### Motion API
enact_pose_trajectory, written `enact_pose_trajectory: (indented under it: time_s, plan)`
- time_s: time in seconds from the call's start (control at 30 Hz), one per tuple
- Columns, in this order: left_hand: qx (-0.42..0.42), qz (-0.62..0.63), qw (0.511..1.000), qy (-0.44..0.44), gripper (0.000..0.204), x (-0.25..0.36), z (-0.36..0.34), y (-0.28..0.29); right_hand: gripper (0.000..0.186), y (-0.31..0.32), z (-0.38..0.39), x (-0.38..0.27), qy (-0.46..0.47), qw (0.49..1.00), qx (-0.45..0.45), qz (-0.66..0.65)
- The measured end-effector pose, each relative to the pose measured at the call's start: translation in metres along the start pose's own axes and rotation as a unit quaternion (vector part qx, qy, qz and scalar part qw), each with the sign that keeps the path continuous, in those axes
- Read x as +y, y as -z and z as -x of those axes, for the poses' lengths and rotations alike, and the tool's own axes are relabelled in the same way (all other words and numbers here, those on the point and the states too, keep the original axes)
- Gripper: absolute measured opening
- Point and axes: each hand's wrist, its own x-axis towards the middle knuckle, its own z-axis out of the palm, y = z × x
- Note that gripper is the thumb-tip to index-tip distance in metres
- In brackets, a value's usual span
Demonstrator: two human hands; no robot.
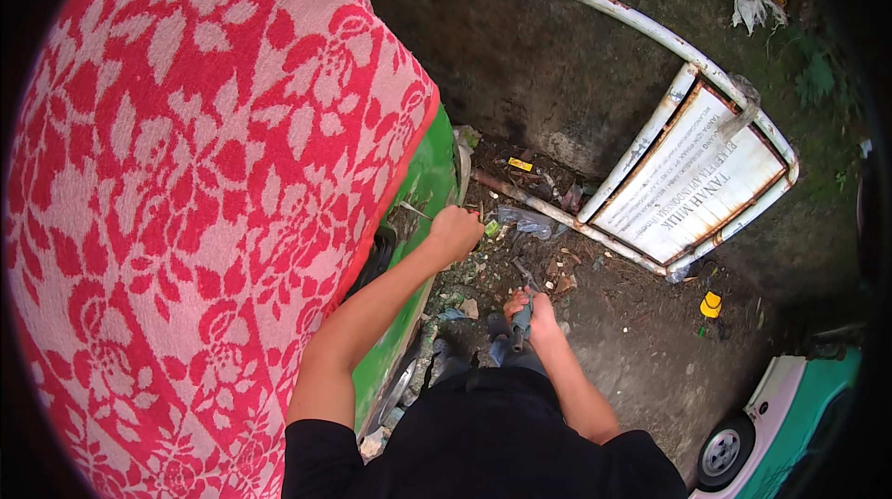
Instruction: The person uses a hammer and a screwdriver to repeatedly strike a fastener on the side of a green vehicle. The action is continuous and focused on the same spot along the vehicle's edge.
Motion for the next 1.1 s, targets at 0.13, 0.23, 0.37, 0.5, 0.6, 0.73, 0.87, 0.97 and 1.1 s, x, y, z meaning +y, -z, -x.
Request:
enact_pose_trajectory:
  time_s: [0.13,0.23,0.37,0.5,0.6,0.73,0.87,0.97,1.1]
  plan:
    - [-0.006,0.006,1.000,0.009,0.012,0.000,0.001,-0.006,0.031,-0.009,-0.004,0.012,-0.004,0.999,0.000,0.043]
    - [-0.021,-0.002,1.000,0.003,0.013,0.000,0.003,-0.005,0.032,-0.019,0.009,0.017,-0.132,0.981,-0.113,0.090]
    - [-0.019,-0.010,1.000,0.013,0.014,-0.001,-0.002,-0.007,0.038,0.000,-0.003,-0.003,-0.021,0.997,0.056,-0.037]
    - [-0.037,-0.014,0.999,0.031,0.015,-0.001,0.000,-0.005,0.032,-0.016,0.002,0.015,-0.155,0.982,-0.077,0.070]
    - [-0.041,-0.017,0.999,0.028,0.014,0.001,0.005,-0.001,0.033,-0.021,0.007,0.021,-0.164,0.978,-0.115,0.055]
    - [-0.038,-0.020,0.999,0.027,0.011,-0.002,0.004,0.007,0.036,-0.003,-0.006,0.000,-0.113,0.993,0.011,-0.024]
    - [0.023,0.008,1.000,0.013,0.008,0.003,0.007,0.011,0.038,0.003,0.002,-0.002,-0.138,0.989,-0.037,-0.026]
    - [0.089,0.034,0.995,0.009,0.008,0.004,0.006,0.020,0.037,-0.006,0.005,0.002,-0.118,0.991,-0.061,-0.008]
    - [0.160,0.087,0.983,0.014,0.016,0.008,0.012,0.033,0.032,-0.002,0.011,-0.002,-0.101,0.991,-0.081,-0.012]
